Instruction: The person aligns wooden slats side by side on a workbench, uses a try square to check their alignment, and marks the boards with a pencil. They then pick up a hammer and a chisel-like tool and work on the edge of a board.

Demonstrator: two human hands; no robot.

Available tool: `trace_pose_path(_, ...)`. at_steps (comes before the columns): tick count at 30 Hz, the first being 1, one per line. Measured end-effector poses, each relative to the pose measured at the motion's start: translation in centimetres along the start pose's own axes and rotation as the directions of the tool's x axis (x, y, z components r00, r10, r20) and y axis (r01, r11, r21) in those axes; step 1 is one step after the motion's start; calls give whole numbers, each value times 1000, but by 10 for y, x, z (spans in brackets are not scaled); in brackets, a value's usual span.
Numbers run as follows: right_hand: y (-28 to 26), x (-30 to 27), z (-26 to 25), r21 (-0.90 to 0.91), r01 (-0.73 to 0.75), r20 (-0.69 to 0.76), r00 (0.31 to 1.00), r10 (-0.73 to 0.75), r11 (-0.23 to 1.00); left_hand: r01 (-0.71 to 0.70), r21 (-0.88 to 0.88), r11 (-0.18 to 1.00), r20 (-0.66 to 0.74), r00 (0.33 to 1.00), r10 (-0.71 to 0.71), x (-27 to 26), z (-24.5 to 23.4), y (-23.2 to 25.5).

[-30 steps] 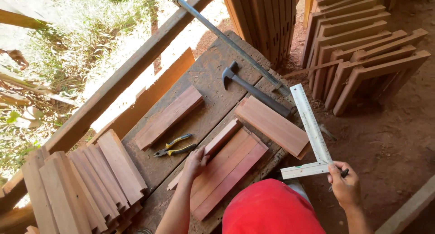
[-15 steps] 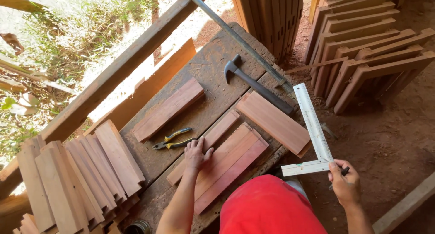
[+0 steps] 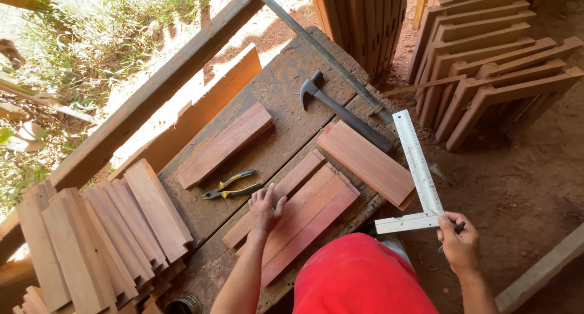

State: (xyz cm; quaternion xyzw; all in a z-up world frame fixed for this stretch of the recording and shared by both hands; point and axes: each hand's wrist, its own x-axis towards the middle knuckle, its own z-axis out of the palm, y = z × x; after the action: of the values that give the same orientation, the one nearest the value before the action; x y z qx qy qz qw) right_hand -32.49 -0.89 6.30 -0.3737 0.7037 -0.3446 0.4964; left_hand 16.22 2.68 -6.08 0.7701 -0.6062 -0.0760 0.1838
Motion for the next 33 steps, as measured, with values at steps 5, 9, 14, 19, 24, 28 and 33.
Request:
trace_pose_path(5,6,1,3,41,9,1,1000,-10,999,-209,-89,974,129,967,220,-6,-12,70)
trace_pose_path(9,-1,1,13,61,14,31,999,-16,998,-315,-142,938,364,865,345,12,-6,130)
trace_pose_path(14,-5,2,17,70,34,32,999,-36,997,-392,-67,917,449,809,379,56,30,161)
trace_pose_path(19,2,-1,6,69,2,15,1000,-3,998,-453,-74,889,539,731,418,74,20,162)
trace_pose_path(24,32,0,-7,106,-6,-30,999,9,994,-510,-107,854,453,739,498,67,19,154)
trace_pose_path(28,28,2,-9,111,6,-12,1000,-4,994,-357,-96,929,565,749,346,60,8,138)
trace_pose_path(33,37,8,-11,163,23,-34,999,-18,986,-399,-119,909,200,887,416,17,-33,111)
